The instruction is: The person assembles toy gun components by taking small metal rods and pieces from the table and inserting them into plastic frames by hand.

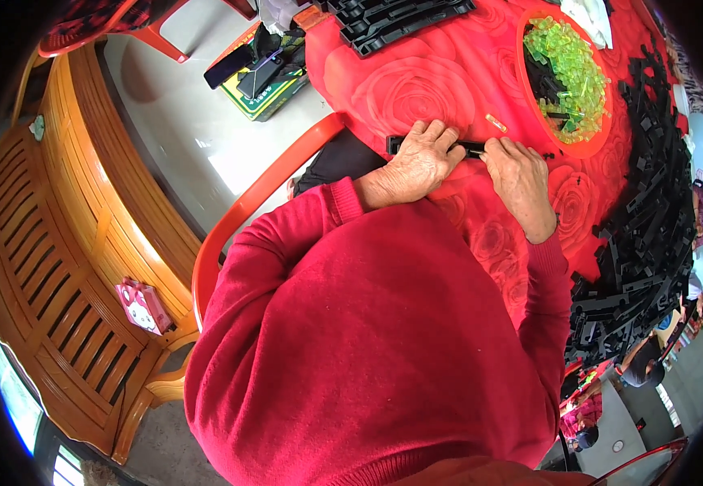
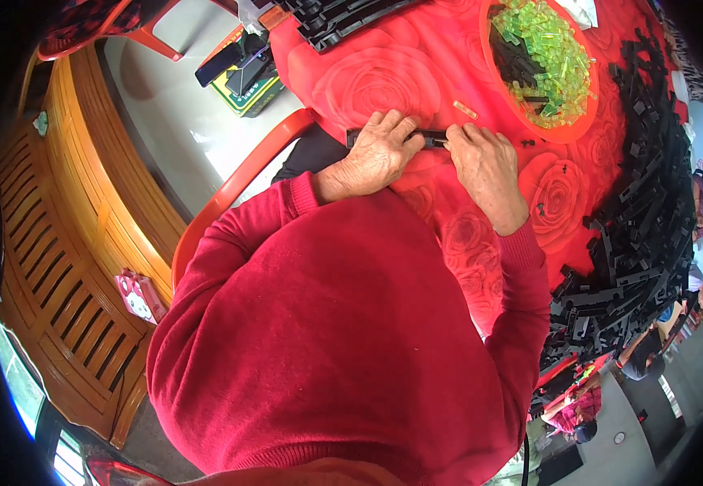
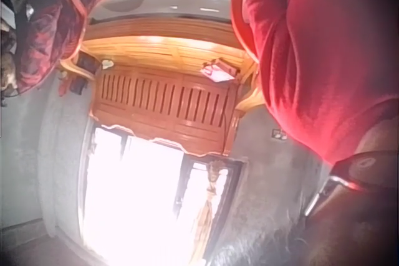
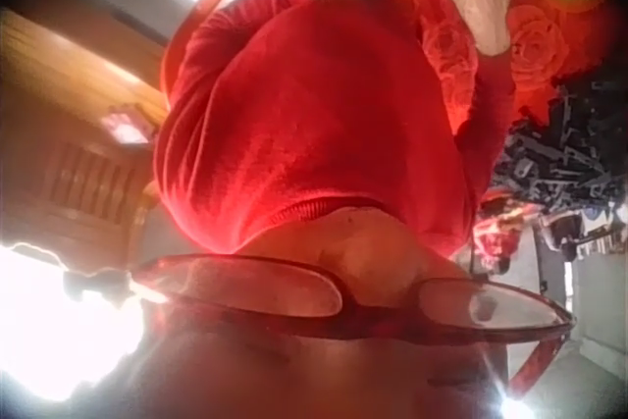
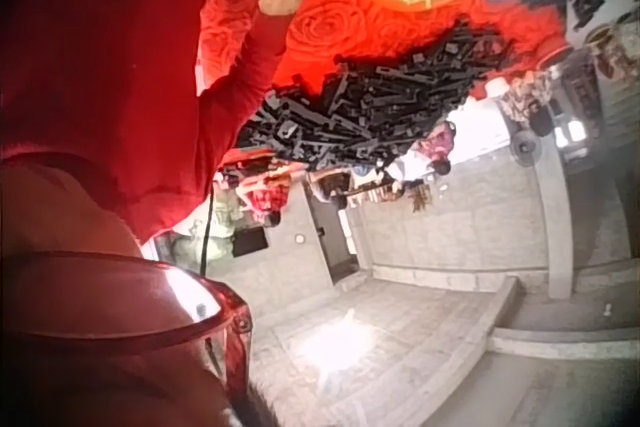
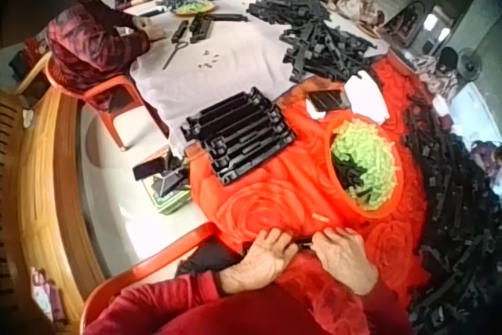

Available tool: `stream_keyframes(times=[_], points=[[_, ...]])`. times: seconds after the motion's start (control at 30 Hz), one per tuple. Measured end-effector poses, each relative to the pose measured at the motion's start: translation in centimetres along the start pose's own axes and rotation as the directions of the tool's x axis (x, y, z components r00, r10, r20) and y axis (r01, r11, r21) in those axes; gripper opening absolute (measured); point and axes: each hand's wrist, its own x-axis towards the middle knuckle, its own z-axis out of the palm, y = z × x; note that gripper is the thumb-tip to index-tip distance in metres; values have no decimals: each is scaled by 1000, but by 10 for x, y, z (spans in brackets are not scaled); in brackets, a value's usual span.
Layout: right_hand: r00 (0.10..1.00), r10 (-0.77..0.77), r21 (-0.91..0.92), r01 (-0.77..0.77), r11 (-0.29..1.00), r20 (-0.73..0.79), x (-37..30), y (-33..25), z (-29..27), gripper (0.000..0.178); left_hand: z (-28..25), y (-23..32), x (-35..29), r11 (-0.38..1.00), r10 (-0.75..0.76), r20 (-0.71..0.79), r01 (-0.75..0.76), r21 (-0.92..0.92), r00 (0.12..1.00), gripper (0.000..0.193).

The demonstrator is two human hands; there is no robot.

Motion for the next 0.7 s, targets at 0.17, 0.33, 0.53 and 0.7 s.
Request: stream_keyframes(times=[0.17, 0.33, 0.53, 0.7], points=[[999, -15, 64, 12, 998, 37, 5, 3, -3, 13, 1, -1, -1, 1000, 20, -23, -19, 16, 1000, 21], [994, 7, 70, -14, 997, 107, 6, 5, -3, 14, 1, -1, 0, 999, 24, -25, -23, 30, 999, 20], [988, -19, 53, 11, 999, 153, 9, 7, -2, 13, 0, 0, 2, 1000, 22, -4, -22, 12, 1000, 20], [990, -35, 51, 29, 998, 136, 10, 8, -1, 10, 4, -1, 2, 999, 35, -15, -35, 1, 999, 21]])
